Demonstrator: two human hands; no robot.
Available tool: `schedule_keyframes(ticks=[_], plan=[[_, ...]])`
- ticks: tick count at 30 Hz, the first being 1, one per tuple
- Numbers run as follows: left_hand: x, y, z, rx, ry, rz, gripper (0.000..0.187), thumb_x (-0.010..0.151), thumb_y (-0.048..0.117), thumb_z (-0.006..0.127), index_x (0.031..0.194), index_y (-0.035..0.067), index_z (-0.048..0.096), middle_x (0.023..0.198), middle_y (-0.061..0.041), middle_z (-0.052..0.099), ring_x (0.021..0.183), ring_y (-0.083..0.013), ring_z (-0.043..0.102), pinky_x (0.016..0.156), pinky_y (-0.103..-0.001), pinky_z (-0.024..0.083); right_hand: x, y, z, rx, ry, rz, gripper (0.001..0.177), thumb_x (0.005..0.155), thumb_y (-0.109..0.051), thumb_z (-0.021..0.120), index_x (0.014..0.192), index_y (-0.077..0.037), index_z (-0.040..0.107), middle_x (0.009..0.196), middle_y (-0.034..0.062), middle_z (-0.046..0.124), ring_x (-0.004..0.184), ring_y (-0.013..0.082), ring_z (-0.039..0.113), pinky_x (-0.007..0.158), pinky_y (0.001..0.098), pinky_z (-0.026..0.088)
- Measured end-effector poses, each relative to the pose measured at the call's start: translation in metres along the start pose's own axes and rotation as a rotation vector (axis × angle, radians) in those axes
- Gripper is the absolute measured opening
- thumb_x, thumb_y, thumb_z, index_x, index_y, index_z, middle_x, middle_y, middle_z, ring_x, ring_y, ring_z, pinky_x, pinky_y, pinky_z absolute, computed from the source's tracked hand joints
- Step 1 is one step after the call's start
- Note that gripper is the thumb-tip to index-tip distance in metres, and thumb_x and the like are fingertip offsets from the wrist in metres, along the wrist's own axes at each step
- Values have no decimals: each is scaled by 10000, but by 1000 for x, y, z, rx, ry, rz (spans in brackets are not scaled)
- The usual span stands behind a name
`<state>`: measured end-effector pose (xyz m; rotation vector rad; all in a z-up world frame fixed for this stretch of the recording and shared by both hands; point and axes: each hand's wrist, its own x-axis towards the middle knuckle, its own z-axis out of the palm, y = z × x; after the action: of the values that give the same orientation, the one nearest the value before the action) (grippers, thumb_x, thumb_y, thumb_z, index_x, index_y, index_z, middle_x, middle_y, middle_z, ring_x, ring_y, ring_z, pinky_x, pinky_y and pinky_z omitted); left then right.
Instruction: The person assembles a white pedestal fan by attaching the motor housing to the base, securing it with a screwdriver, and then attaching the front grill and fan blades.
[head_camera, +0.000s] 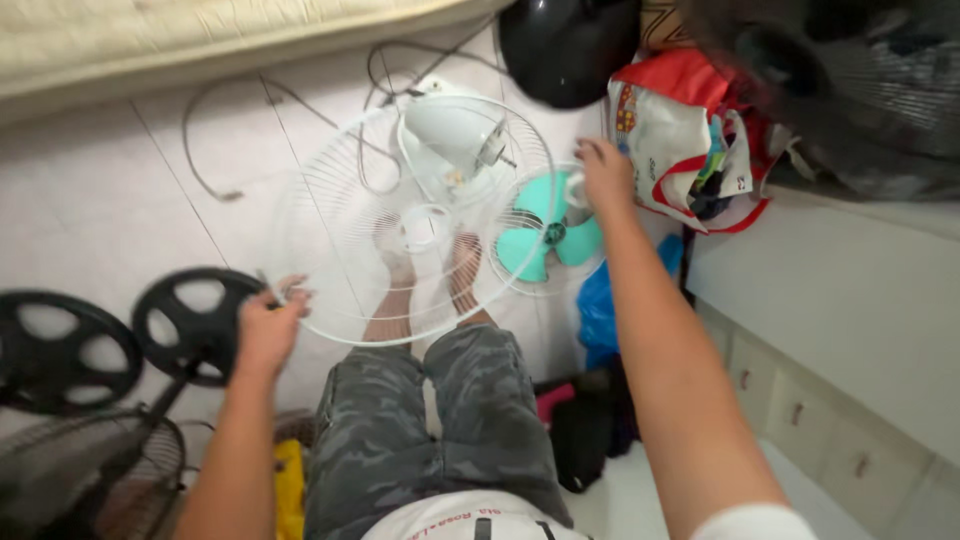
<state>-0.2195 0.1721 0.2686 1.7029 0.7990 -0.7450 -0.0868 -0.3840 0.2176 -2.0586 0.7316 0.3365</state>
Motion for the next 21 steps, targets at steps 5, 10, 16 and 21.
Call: schedule_keyframes(ticks=[5, 10, 16, 21], plan=[[-29, -34, -36, -145, 103, -51, 321, 945, 152, 703, 1230, 5, 712, 1008, -67, 737, 858, -114, 667, 753, -258, 525, 42, 9, 58, -395, -454, -34, 440, 908, -329, 696, 1289, -109, 688, 1157, 101, 747, 968, 215, 703, 795, 369, 558], [-90, -68, -45, -33, 242, -81, 301, 940, 176, 738, 1199, 24, 749, 1005, -91, 754, 874, -131, 666, 789, -296, 518, 37, -18, 101, -374, -608, 118, 587, 864, -391, 752, 1268, 4, 595, 1101, 157, 712, 906, 229, 682, 635, 348, 559], [-130, -89, -23, -10, 330, -72, 305, 923, 202, 742, 1172, 26, 755, 1021, -90, 769, 917, -146, 672, 835, -307, 517, 24, -31, 115, -346, -543, 65, 500, 836, -344, 748, 1212, -42, 615, 910, 85, 717, 725, 151, 674, 547, 301, 512], [-135, -98, -20, 59, 349, -98, 310, 906, 188, 757, 1146, -8, 747, 1004, -125, 768, 916, -153, 678, 860, -306, 507, 22, -25, 137, -146, -463, -3, 459, 855, -343, 801, 1165, -47, 637, 837, 38, 647, 660, 125, 590, 526, 297, 478]])
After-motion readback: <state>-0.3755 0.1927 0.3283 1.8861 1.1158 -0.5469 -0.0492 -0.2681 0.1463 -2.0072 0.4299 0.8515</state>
